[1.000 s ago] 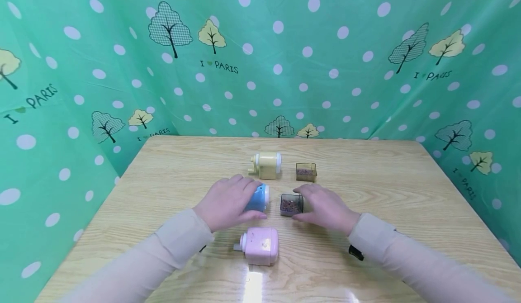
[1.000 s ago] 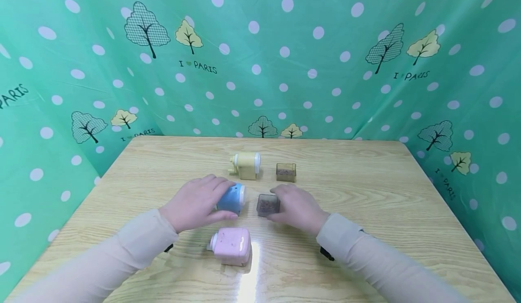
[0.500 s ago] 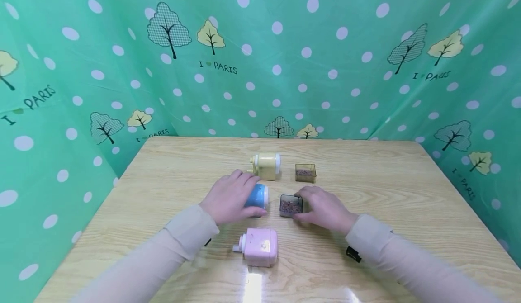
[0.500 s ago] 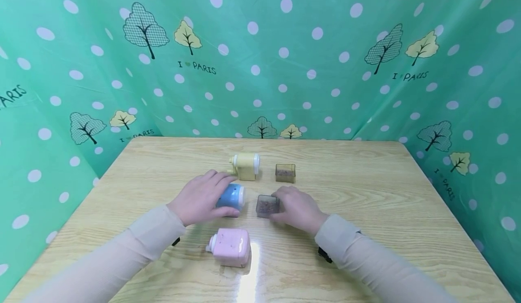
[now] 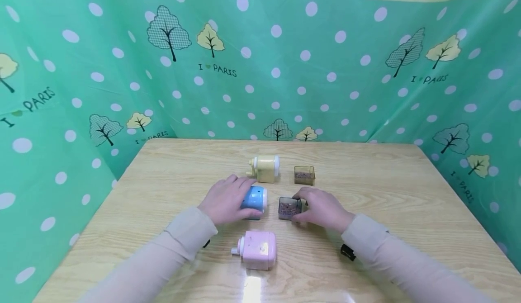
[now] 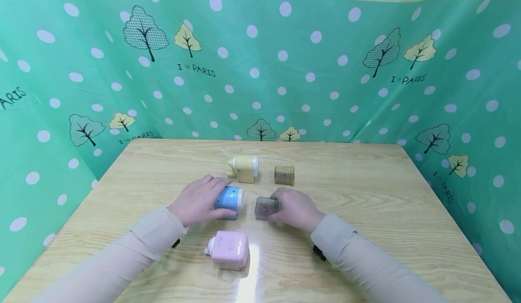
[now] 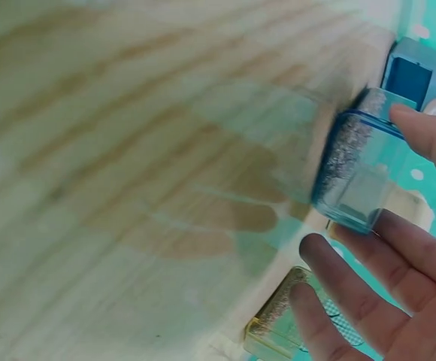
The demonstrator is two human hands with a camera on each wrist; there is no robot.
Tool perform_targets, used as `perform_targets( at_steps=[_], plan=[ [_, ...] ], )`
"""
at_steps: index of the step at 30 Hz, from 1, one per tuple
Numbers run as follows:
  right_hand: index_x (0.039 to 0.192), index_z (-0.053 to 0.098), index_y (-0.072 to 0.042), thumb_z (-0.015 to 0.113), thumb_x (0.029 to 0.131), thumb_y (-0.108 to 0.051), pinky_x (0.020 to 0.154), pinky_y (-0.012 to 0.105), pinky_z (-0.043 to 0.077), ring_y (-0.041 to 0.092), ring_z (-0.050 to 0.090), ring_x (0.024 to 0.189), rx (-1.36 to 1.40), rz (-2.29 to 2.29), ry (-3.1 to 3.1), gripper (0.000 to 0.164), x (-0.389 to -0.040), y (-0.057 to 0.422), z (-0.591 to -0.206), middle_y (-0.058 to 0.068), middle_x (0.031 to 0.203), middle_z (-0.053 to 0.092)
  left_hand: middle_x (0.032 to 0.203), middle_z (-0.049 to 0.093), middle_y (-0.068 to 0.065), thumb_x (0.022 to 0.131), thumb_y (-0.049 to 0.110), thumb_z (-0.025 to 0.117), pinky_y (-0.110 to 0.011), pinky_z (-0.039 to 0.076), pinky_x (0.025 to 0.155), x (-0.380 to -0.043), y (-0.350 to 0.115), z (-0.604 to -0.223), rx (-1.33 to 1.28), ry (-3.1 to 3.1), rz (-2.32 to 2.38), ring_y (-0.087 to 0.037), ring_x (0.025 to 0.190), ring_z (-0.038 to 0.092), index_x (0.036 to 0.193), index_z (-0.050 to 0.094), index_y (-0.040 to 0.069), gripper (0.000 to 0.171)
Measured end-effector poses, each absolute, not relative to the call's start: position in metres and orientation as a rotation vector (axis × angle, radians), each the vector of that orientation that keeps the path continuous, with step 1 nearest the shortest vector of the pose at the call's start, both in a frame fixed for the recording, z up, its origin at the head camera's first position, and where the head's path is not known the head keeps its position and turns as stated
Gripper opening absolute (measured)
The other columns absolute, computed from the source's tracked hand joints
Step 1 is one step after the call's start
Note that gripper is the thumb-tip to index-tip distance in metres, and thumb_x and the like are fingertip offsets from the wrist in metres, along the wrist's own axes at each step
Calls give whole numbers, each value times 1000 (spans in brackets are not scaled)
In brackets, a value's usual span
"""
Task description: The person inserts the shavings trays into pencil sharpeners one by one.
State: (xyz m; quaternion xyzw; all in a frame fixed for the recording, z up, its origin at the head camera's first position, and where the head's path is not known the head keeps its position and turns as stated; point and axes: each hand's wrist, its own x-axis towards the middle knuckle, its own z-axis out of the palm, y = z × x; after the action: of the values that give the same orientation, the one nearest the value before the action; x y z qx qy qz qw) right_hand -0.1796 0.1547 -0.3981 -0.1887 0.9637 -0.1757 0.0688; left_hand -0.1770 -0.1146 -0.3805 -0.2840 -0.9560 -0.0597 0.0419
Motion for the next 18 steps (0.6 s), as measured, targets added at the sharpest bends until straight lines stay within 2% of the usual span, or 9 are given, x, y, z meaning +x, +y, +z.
perform_targets(
  at_steps=[8,18],
  plan=[
    [119,69,-9,89,70,-36,97,48,52,30,65,113,-527,-566,2871,59,-182,154,-396,8,125,68,132,63,-11,80,65,70,-42,53,86,-177,-114,-385,-858,-2945,-194,-24,107,58,145,46,6,91],
    [118,69,-10,89,69,-34,97,48,53,29,65,112,-502,-584,2859,58,-184,154,-396,8,124,69,129,65,-12,79,63,71,-42,54,83,-181,-114,-386,-869,-2959,-242,-24,102,61,141,51,7,86]
  ],
)
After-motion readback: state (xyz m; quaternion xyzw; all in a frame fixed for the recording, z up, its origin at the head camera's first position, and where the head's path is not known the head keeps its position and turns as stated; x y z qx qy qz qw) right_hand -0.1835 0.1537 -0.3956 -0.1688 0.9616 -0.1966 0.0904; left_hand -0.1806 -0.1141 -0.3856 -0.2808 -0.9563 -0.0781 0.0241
